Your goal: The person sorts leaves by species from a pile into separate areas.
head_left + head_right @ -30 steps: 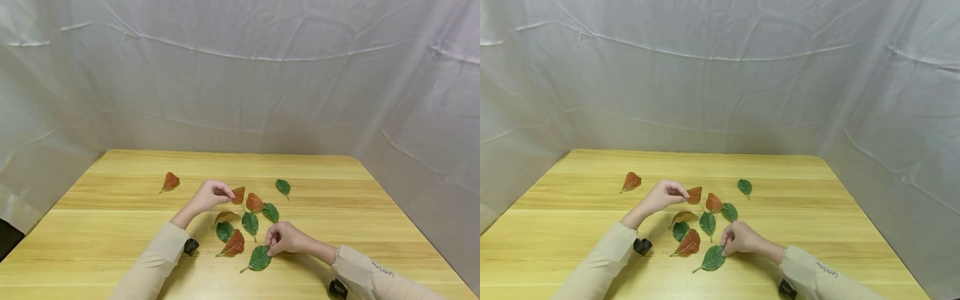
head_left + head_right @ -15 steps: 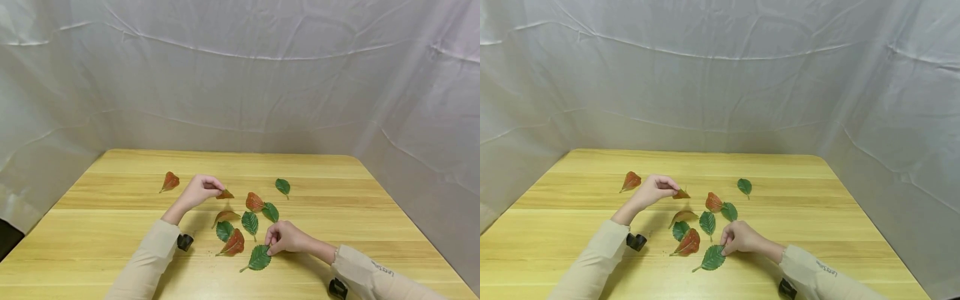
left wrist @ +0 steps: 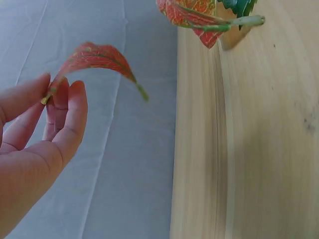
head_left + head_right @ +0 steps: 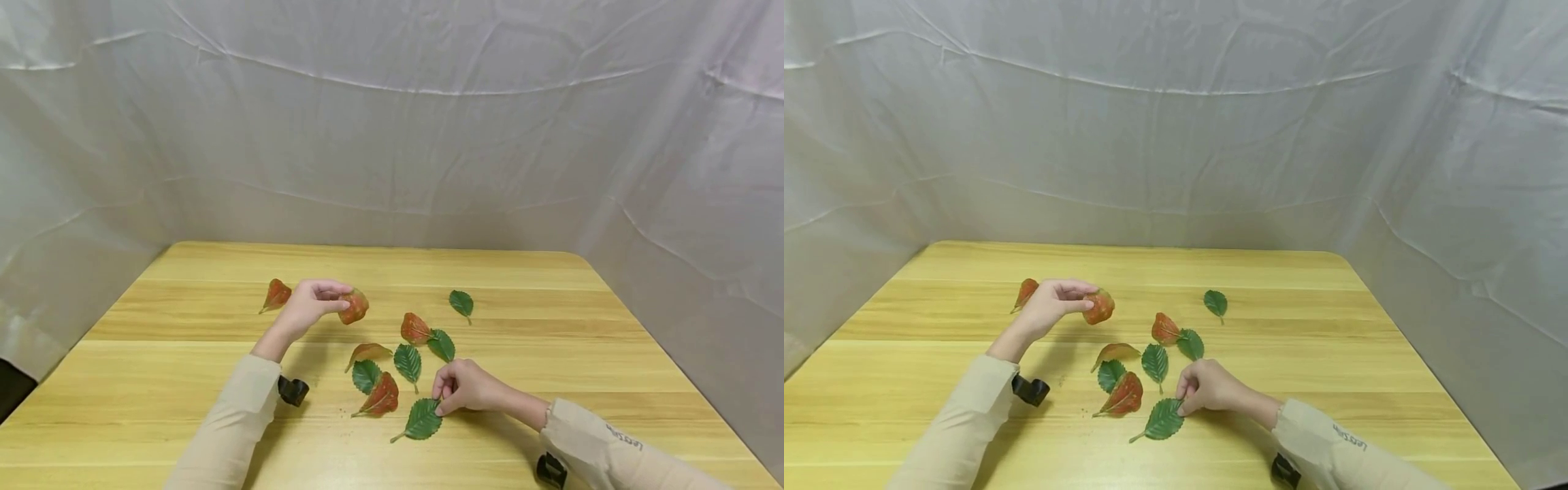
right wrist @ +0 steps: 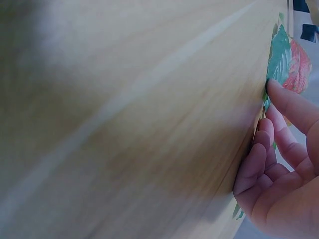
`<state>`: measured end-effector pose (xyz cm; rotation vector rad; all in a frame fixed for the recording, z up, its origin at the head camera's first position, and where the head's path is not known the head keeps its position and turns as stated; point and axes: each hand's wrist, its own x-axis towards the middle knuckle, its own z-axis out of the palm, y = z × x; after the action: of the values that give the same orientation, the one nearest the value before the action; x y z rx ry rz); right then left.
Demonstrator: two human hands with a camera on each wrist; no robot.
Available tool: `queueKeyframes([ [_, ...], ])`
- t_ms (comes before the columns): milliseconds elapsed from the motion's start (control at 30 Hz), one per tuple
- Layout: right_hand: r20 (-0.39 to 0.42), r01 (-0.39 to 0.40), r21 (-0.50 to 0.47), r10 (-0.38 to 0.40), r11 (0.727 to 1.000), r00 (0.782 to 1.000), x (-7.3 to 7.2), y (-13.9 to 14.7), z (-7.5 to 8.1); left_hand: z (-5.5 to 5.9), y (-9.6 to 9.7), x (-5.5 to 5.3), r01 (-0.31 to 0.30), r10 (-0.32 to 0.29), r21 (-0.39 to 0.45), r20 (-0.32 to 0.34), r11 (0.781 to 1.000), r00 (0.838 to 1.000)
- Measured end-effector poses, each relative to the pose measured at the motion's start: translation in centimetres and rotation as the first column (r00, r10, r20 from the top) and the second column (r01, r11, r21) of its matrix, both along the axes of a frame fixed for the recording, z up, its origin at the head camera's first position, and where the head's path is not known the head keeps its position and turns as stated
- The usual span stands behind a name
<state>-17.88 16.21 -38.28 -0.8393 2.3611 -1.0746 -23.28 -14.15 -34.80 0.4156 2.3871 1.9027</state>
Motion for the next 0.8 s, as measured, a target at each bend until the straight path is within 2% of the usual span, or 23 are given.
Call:
queueKeyframes([
  [167, 0.001, 0.000, 0.003, 0.000, 1.000, 1.000, 0.0, 0.0, 0.0, -0.1, -0.8, -0.3, -0.031, 0.031, 0.006, 0.030, 0.999, 0.999],
  [433, -0.002, -0.004, 0.002, 0.004, 1.000, 1.000, 0.1, 0.0, 0.2, -0.2, -2.0, -0.8, -0.079, 0.079, 0.029, 0.027, 0.996, 0.997],
  [667, -0.010, -0.007, 0.003, 0.007, 1.000, 1.000, 0.1, 0.0, 0.2, -0.2, -3.2, -1.7, -0.120, 0.120, -0.003, 0.006, 0.993, 0.993],
  [800, -0.003, -0.004, 0.001, 0.004, 1.000, 1.000, 0.1, 0.0, 0.2, -0.1, -3.7, -2.0, -0.127, 0.128, -0.038, 0.033, 0.991, 0.991],
])
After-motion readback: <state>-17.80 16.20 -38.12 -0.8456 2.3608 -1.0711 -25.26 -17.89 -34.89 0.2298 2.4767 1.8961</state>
